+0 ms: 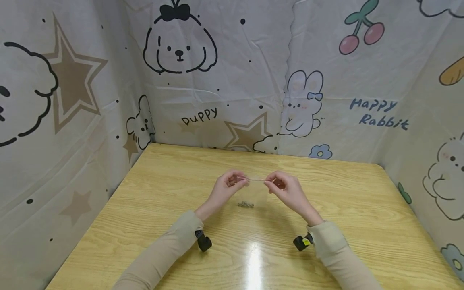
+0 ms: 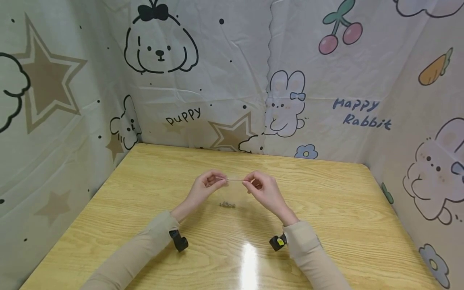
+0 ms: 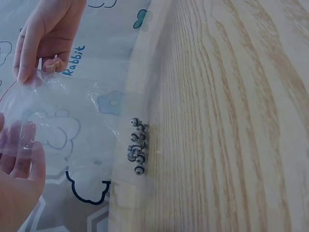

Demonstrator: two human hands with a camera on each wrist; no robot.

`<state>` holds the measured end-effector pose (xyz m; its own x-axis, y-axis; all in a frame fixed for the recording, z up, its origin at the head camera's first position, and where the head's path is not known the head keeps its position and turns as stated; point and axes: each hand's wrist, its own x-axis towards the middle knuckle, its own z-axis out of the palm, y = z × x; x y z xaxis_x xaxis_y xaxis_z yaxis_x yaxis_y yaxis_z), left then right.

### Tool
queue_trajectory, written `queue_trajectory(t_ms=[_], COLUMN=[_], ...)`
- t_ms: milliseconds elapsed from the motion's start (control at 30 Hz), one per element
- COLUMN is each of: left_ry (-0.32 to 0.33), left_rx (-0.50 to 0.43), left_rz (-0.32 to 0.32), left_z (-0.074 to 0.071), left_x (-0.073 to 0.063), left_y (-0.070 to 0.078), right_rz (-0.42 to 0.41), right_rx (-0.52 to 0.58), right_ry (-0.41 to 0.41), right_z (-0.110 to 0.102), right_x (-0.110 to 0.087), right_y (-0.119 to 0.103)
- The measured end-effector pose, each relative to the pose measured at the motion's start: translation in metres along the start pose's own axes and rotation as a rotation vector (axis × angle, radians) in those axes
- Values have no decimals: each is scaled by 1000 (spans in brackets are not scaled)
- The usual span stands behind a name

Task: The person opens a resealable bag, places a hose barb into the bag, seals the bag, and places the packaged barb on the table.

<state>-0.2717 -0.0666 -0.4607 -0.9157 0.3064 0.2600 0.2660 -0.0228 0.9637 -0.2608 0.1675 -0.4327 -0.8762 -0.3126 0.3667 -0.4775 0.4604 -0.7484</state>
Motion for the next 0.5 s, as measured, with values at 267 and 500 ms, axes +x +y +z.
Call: queue_trajectory(t_ms=[267, 500], left_ry=[27, 26], left_rx=[41, 65], left_rz=[-16, -7], left_z=[1, 2], left_x=[1, 2], left_y=[1, 4], right_rz=[-34, -60], right_rx=[-31, -59], right_ry=[18, 30], right_z=[0, 2], right_x=[1, 2], right_y=[0, -1])
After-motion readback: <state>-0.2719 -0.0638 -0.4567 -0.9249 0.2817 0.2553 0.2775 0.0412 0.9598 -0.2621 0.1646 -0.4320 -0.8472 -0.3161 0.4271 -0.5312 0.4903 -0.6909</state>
